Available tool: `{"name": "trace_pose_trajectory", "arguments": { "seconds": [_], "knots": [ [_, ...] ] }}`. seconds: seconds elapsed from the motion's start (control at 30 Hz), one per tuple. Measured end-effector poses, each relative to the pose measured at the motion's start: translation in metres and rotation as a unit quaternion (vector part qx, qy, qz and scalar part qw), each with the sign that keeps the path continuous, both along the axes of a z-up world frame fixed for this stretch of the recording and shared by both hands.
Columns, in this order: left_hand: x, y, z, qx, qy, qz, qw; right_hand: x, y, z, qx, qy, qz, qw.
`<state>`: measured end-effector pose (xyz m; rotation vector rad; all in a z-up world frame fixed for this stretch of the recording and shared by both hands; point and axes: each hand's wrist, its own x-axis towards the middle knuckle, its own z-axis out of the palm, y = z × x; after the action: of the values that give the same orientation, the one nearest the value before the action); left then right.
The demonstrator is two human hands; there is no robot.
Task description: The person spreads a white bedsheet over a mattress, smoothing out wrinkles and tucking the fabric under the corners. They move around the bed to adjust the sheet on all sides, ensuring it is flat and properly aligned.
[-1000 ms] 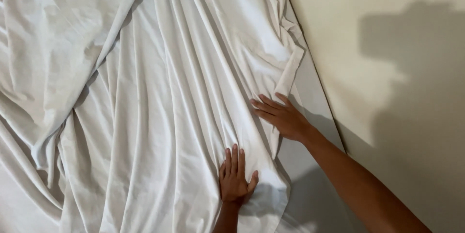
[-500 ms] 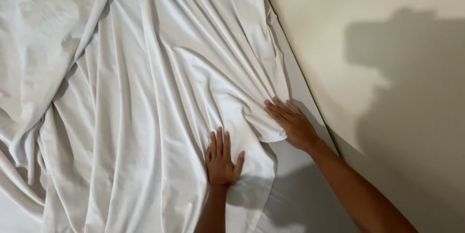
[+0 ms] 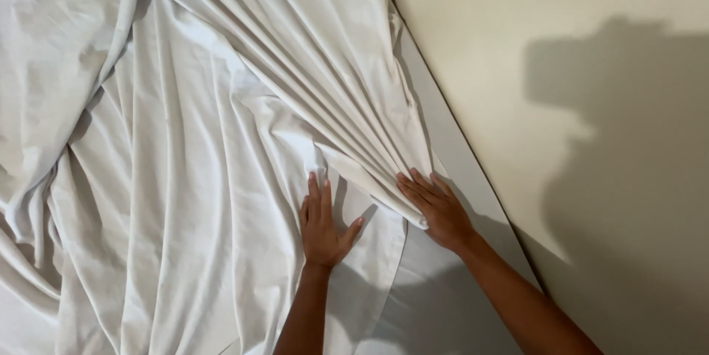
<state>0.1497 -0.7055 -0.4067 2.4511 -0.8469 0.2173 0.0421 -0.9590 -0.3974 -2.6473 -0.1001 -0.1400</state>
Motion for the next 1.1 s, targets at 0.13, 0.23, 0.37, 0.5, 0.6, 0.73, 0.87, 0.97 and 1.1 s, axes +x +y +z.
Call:
{"name": "trace_pose_trajectory", "arguments": {
  "seconds": [0.13, 0.23, 0.37, 0.5, 0.6, 0.73, 0.87, 0.97, 1.1],
  "knots": [
    [-0.007, -0.013, 0.019, -0.011, 0.044, 0.001, 0.999, -0.002, 0.001, -0.019, 0.015, -0.036, -0.010, 0.999],
    [-0.005, -0.035, 0.022, -0.016, 0.023, -0.025, 0.999, -0.002, 0.002, -0.020, 0.016, 0.018, -0.017, 1.000],
    [0.009, -0.053, 0.014, 0.046, 0.013, -0.038, 0.998, -0.001, 0.005, -0.026, 0.049, -0.016, -0.033, 0.998],
    [0.022, -0.066, 0.012, 0.106, 0.005, -0.039, 0.994, 0.000, 0.004, -0.032, 0.015, -0.038, -0.041, 0.998],
    [0.022, -0.061, 0.000, 0.077, 0.027, -0.055, 0.995, 0.001, 0.008, -0.019, 0.020, -0.046, -0.054, 0.997],
    [0.022, -0.061, -0.006, 0.102, 0.016, -0.037, 0.994, 0.005, 0.011, -0.017, 0.010, -0.090, -0.077, 0.993],
    [0.023, -0.059, -0.011, 0.100, 0.013, -0.038, 0.994, 0.006, 0.012, -0.018, 0.001, -0.081, -0.089, 0.993],
    [0.024, -0.059, -0.014, 0.102, 0.021, -0.033, 0.994, 0.009, 0.011, -0.023, 0.005, -0.071, -0.088, 0.994],
    [0.023, -0.058, -0.018, 0.086, 0.021, -0.033, 0.996, 0.012, 0.011, -0.023, 0.023, -0.027, -0.079, 0.996]
  ]
}}
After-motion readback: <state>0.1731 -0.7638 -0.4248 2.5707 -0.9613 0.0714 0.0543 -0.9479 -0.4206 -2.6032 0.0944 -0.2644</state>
